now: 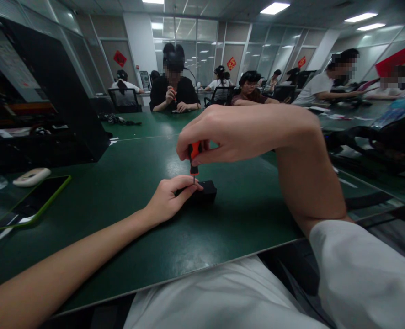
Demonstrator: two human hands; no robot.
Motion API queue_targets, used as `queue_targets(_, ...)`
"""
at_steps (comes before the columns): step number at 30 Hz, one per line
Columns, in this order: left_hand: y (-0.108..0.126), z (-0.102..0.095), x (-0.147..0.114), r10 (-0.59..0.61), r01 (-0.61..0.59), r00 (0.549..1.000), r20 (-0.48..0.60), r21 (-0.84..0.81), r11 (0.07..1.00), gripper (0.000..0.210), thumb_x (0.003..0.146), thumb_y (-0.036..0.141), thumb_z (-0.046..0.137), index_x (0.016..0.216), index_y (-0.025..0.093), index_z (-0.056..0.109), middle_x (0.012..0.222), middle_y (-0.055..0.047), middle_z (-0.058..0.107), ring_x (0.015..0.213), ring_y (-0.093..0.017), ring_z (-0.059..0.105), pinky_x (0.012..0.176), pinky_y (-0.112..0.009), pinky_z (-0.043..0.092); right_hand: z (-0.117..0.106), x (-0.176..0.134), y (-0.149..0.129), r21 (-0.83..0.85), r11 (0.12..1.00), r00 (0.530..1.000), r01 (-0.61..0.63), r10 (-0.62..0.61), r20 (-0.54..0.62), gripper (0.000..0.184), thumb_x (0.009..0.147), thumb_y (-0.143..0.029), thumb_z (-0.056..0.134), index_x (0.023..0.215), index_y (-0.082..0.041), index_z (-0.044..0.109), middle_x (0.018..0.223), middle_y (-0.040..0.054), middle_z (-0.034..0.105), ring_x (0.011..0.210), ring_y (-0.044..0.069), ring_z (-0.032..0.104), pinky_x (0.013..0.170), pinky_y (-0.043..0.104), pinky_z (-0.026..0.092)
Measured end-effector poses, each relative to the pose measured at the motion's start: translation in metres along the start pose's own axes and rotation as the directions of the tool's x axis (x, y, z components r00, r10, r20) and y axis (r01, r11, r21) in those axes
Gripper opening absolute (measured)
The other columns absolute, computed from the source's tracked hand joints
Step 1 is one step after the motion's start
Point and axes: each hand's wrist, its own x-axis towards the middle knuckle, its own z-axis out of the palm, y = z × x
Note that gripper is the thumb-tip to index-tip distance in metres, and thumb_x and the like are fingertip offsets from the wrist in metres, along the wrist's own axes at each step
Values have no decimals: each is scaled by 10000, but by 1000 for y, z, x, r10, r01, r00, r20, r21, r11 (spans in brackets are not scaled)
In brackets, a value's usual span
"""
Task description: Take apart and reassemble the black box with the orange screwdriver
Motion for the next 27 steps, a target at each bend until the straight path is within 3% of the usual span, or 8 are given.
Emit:
queue_targets(4, -1, 1, 0, -3, 3, 1000, -7, -7, 1000, 238, 1004, 288, 551, 972, 179, 760, 1057, -91, 784, 1054, -241, 719, 993, -381, 541, 0, 0, 0, 10, 1000, 1000, 14, -14, 4, 226, 942, -334, 535, 1084, -258, 692, 1046, -36, 731, 892, 114, 630, 761, 216, 455)
queue_targets(7, -2, 1, 0, 12, -12, 1000, -16, -16, 1000, 228, 1001, 288, 563, 958, 177, 758, 1063, -91, 781, 1045, -236, 722, 994, -378, 544, 0, -1, -1, -32, 998, 998, -46, 44, -39, 292, 980, -413, 547, 1121, -206, 696, 909, -2, 712, 752, 108, 602, 674, 244, 407)
queue_targets(11, -2, 1, 1, 31, -31, 999, -9, -1, 1000, 222, 1001, 260, 565, 929, 179, 759, 1059, -85, 778, 1030, -226, 722, 995, -362, 538, -1, -3, 1, -26, 992, 992, -124, 123, -41, 389, 1025, -466, 476, 973, -160, 710, 729, 11, 665, 638, 104, 550, 614, 263, 349)
queue_targets(15, -1, 1, 1, 55, -55, 998, 5, 49, 997, 227, 996, 246, 569, 896, 191, 765, 1075, -77, 759, 1006, -215, 710, 979, -352, 533, -3, -6, 7, 30, 999, 1000, 24, -24, -5, 205, 987, -308, 531, 983, -196, 702, 930, -2, 710, 763, 113, 604, 693, 248, 409)
queue_targets(17, -1, 0, 1, 59, -60, 998, 9, 70, 996, 227, 995, 253, 574, 896, 198, 771, 1108, -76, 747, 1018, -215, 702, 988, -354, 527, -5, -8, 8, 79, 991, 994, 105, -107, 16, 188, 977, -305, 546, 1014, -203, 700, 1099, 7, 702, 902, 128, 626, 765, 246, 447)
queue_targets(19, -2, 0, 1, 60, -61, 998, 9, 72, 996, 225, 994, 258, 577, 901, 201, 774, 1119, -76, 743, 1027, -215, 699, 997, -356, 521, -6, -8, 6, 96, 992, 996, 87, -87, -6, 224, 972, -369, 573, 1089, -217, 689, 1143, 12, 698, 940, 129, 630, 774, 238, 459)
queue_targets(23, -2, 0, 1, 67, -68, 998, 5, 67, 995, 215, 992, 247, 585, 898, 202, 774, 1104, -73, 742, 1019, -210, 695, 986, -347, 519, -5, -8, 2, 9, 995, 994, -103, 103, -24, 317, 983, -487, 560, 1032, -202, 692, 803, -14, 695, 626, 85, 565, 575, 239, 386)
queue_targets(27, -3, 1, 2, 78, -78, 997, 11, 77, 994, 195, 986, 231, 598, 917, 197, 778, 1125, -79, 730, 1034, -212, 688, 981, -349, 518, -4, -9, 5, 12, 999, 999, -45, 45, 18, 212, 978, -358, 560, 982, -211, 713, 841, -27, 711, 693, 84, 591, 637, 236, 395)
